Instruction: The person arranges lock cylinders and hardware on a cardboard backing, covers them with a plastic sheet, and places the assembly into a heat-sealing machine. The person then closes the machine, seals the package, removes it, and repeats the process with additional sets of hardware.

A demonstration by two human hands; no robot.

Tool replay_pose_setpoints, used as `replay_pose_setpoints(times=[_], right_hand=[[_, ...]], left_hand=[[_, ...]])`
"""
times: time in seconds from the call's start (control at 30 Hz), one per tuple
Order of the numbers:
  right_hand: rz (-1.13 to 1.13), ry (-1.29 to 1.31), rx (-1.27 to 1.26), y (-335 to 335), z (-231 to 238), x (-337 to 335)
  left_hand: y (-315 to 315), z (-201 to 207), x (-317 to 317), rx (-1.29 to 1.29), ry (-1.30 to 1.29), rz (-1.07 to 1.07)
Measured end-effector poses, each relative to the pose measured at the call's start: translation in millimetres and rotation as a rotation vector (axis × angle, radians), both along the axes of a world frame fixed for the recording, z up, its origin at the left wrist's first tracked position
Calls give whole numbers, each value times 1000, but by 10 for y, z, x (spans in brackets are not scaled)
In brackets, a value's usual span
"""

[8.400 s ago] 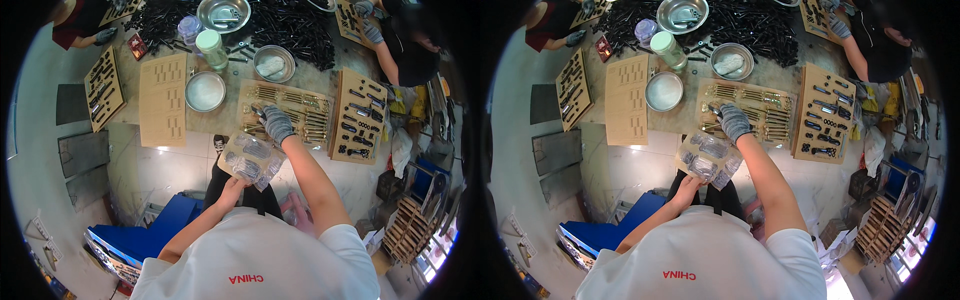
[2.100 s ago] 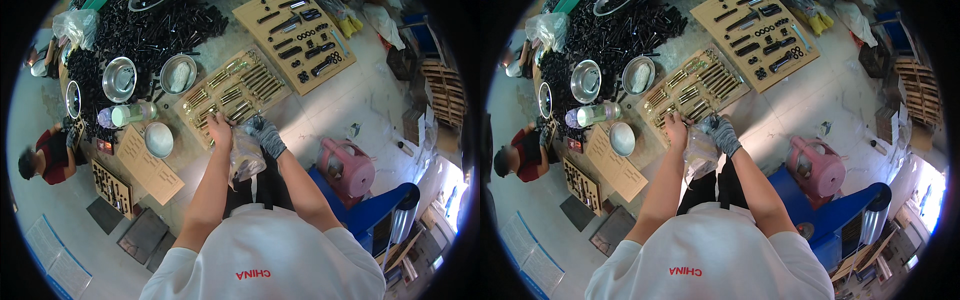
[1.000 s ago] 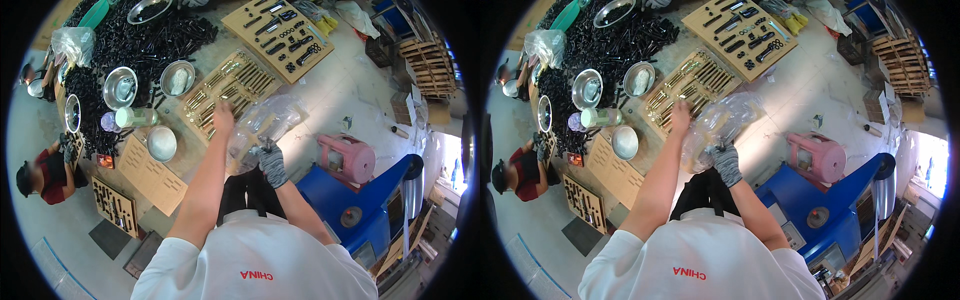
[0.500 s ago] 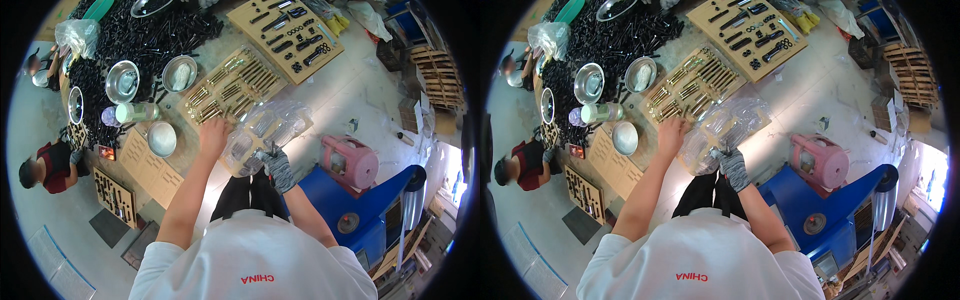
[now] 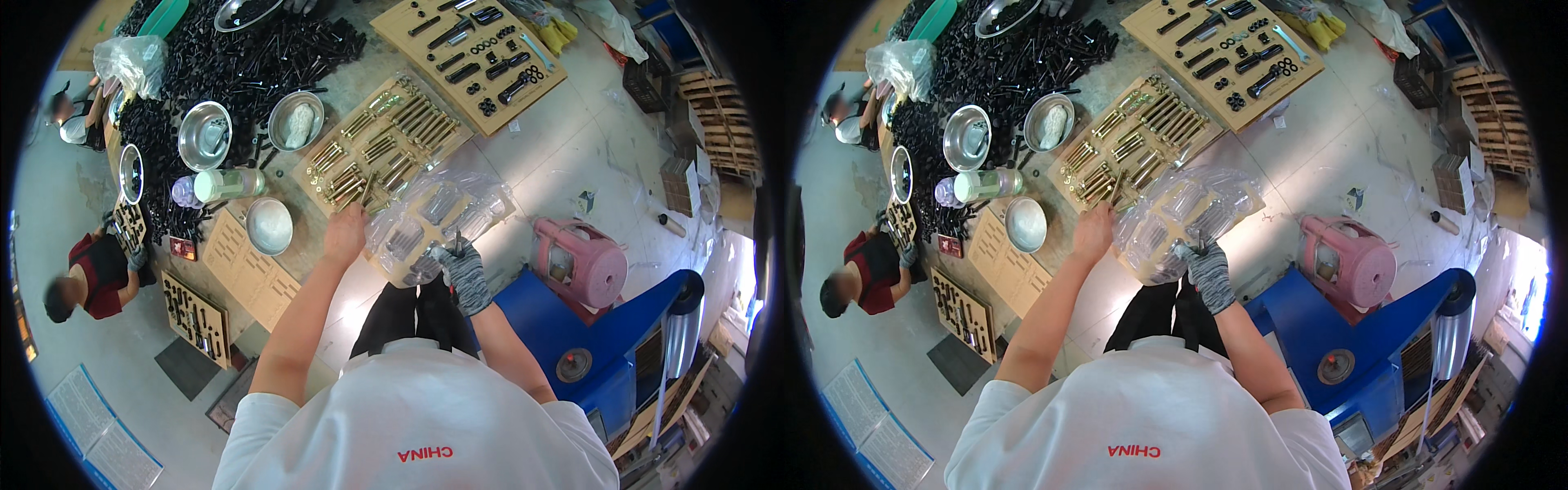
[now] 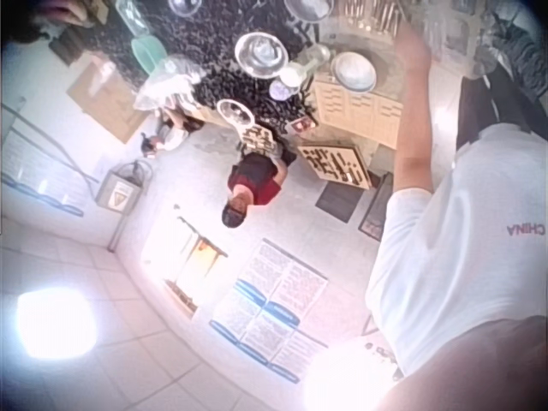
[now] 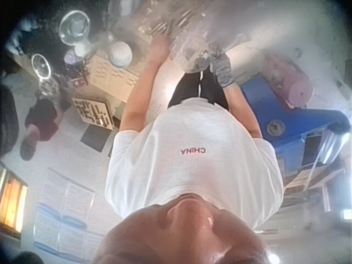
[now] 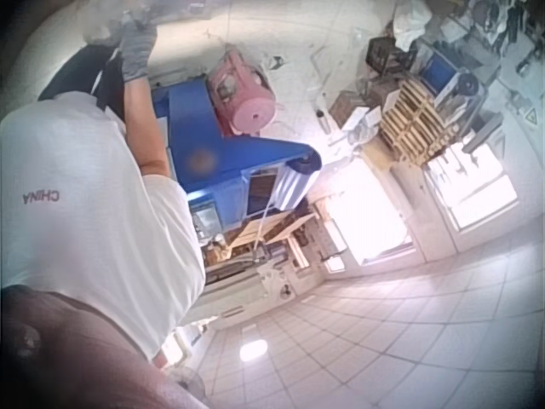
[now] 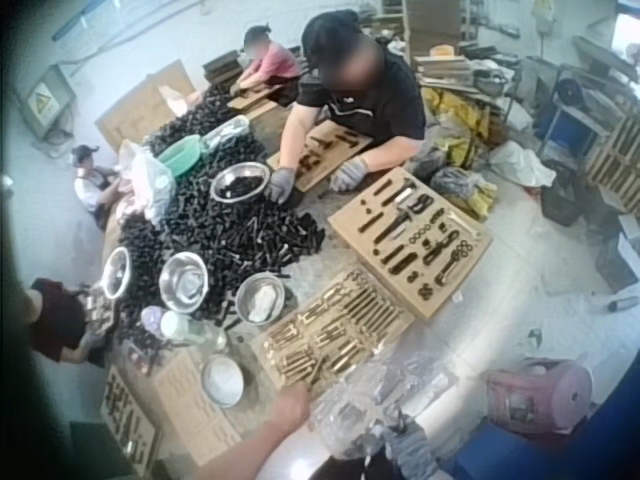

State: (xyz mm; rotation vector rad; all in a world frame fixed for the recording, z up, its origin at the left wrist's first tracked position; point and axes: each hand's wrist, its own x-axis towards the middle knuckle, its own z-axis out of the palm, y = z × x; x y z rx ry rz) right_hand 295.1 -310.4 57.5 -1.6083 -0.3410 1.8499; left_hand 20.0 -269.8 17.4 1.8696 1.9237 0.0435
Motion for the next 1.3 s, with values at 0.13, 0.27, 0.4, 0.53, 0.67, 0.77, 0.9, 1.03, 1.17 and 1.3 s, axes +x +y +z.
replay_pose_setpoints(times=[0.13, 0.27, 0.4, 0.53, 0.67, 0.77, 0.9, 1.03, 1.17, 1.3], right_hand=[[136, -147, 145, -7, -107, 28], [115, -137, 189, -13, -219, 27], [181, -226, 129, -7, -274, 74], [124, -173, 17, -9, -304, 119], [111, -203, 115, -43, -351, 96], [140, -242, 68, -87, -361, 114], [80, -153, 83, -88, -343, 154], [116, -170, 94, -57, -300, 146], [95, -130, 120, -58, -260, 119], [160, -118, 148, -21, -302, 105]], left_hand=[[177, 92, -181, 143, -58, -90], [492, 254, -284, 240, 10, -303], [808, 489, -246, 258, -89, -507], [971, 752, -200, 183, -43, -699], [952, 797, -168, 189, -86, -755], [822, 628, -164, 177, -121, -557], [634, 296, -218, -172, -235, -7], [524, 105, -253, -470, -545, 447], [447, 195, -199, -118, -407, 273], [431, 443, -157, 424, -2, -225]])
